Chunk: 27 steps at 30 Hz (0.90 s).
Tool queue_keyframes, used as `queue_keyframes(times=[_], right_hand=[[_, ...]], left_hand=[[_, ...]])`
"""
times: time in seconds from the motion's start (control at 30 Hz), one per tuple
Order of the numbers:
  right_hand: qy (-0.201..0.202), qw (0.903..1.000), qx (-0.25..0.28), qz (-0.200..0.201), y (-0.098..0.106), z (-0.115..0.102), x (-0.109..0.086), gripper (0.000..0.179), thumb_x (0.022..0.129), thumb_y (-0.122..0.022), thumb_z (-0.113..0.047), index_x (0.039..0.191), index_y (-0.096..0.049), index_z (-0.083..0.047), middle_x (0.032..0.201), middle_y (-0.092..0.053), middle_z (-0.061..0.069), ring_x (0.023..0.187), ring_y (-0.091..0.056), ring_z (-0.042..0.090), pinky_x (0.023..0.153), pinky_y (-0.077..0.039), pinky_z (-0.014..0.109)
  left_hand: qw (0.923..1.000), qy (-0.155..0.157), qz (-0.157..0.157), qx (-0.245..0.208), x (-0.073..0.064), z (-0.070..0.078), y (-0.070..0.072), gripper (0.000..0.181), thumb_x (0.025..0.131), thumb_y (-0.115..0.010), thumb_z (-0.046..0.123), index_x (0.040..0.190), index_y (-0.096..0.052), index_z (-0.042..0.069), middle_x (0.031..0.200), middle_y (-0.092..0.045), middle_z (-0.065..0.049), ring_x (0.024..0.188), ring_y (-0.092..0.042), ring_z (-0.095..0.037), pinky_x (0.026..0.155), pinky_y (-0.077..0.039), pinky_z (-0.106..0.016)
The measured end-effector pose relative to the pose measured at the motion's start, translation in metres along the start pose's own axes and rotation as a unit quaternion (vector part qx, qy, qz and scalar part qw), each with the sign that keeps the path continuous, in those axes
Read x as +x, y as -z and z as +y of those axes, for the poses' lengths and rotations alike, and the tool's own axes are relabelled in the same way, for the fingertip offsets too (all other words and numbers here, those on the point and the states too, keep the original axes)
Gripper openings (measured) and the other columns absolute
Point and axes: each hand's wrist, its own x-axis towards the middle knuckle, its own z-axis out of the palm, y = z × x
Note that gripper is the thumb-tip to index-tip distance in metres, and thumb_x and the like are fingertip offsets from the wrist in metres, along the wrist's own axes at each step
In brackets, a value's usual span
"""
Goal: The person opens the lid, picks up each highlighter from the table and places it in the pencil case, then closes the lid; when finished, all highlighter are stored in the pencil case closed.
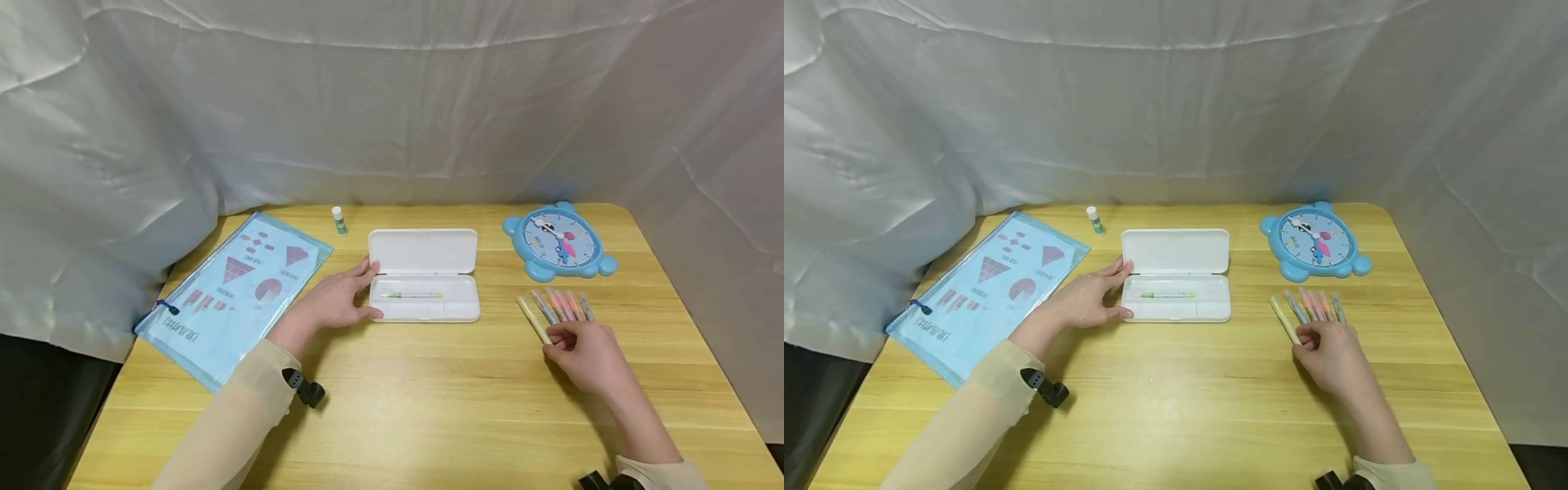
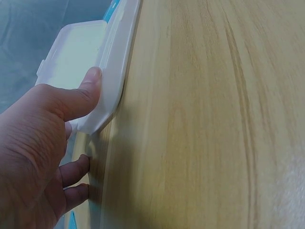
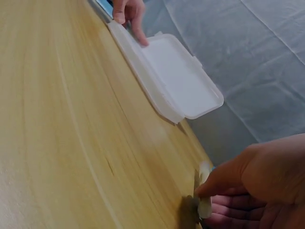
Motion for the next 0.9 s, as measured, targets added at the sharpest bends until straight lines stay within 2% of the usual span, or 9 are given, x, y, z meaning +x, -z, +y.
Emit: queue_keyframes(times=[0.27, 0.5, 0.67, 0.9], right_hand=[[0.021, 0.9981, 0.057, 0.007, 0.005, -0.004, 0.002, 0.021, 0.090, -0.080, 0.000, 0.108, -0.075, 0.008, 0.088, -0.073, 0.006, 0.077, -0.065, 0.017, 0.063, -0.056, 0.024], [0.079, 0.9942, 0.063, 0.035, 0.011, -0.014, 0.015, 0.017, 0.093, -0.080, -0.002, 0.108, -0.078, 0.002, 0.089, -0.074, 0.004, 0.076, -0.064, 0.011, 0.065, -0.053, 0.022], [0.115, 0.9901, 0.070, 0.039, 0.012, -0.029, 0.029, 0.016, 0.096, -0.075, 0.002, 0.111, -0.077, 0.002, 0.096, -0.076, 0.008, 0.079, -0.068, 0.015, 0.070, -0.055, 0.020], [0.128, 0.9883, 0.074, 0.038, 0.008, -0.059, 0.051, 0.017, 0.098, -0.072, 0.002, 0.113, -0.077, -0.001, 0.097, -0.076, 0.005, 0.086, -0.070, 0.022, 0.076, -0.055, 0.020]], left_hand=[[1.0000, 0.006, -0.006, 0.003, -0.001, 0.001, 0.001, 0.102, 0.094, -0.071, 0.063, 0.168, -0.017, 0.019, 0.175, -0.010, -0.005, 0.147, -0.042, -0.040, 0.117, -0.040, -0.051], [1.0000, 0.005, -0.005, 0.003, 0.000, 0.000, 0.000, 0.101, 0.094, -0.071, 0.062, 0.168, -0.017, 0.018, 0.175, -0.011, -0.006, 0.147, -0.043, -0.040, 0.117, -0.040, -0.051], [1.0000, 0.008, -0.005, 0.000, 0.000, -0.001, -0.001, 0.101, 0.094, -0.071, 0.062, 0.168, -0.017, 0.019, 0.174, -0.011, -0.005, 0.147, -0.043, -0.040, 0.117, -0.040, -0.051], [0.9999, 0.010, -0.005, -0.003, 0.000, -0.001, -0.001, 0.101, 0.094, -0.073, 0.061, 0.168, -0.017, 0.020, 0.175, -0.010, -0.003, 0.148, -0.041, -0.038, 0.118, -0.039, -0.049]])
